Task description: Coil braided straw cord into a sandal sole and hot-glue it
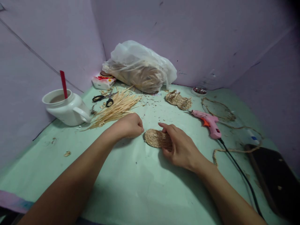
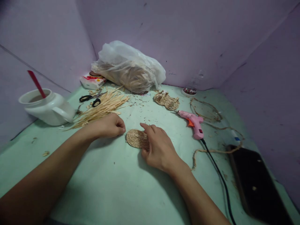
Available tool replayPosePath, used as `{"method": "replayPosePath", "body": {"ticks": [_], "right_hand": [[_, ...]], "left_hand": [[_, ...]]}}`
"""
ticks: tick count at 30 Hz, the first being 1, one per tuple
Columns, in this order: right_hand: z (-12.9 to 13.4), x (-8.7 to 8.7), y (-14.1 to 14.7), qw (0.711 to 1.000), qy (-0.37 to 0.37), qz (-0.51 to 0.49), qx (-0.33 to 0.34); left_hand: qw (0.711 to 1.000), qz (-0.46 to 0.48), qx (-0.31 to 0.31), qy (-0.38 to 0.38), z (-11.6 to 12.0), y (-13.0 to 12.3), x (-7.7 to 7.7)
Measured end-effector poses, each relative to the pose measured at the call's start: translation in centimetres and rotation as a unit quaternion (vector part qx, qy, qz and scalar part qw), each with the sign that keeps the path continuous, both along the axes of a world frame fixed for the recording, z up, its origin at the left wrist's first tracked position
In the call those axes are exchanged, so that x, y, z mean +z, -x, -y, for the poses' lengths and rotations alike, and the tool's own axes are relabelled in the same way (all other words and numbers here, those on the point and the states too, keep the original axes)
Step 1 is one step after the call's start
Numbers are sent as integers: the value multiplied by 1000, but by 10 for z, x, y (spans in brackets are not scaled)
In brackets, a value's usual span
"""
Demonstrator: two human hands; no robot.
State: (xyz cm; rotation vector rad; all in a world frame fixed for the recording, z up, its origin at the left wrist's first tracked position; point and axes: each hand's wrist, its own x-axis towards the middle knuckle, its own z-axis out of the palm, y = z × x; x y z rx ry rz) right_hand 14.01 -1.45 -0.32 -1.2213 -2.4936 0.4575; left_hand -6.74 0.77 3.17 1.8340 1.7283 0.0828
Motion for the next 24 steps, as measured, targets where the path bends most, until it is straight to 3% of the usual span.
{"method": "replayPosePath", "body": {"ticks": [7, 10, 14, 16, 20, 24], "right_hand": [[-4, 0, -10, 993, 79, -53, -77], [-10, 3, -14, 974, 172, -89, -117], [-11, 7, -14, 938, 309, -133, -87], [-9, 8, -12, 919, 346, -167, -86], [-7, 9, -10, 880, 382, -252, -124], [-9, 17, -16, 799, 426, -399, -148]], "left_hand": [[975, 72, 175, -121, -13, 26, 4], [946, 34, 265, -186, -17, 48, 9], [908, -56, 332, -247, -29, 78, 17], [903, -103, 343, -238, -41, 89, 19], [914, -158, 350, -130, -68, 100, 16], [923, -163, 341, -71, -79, 101, 13]]}}
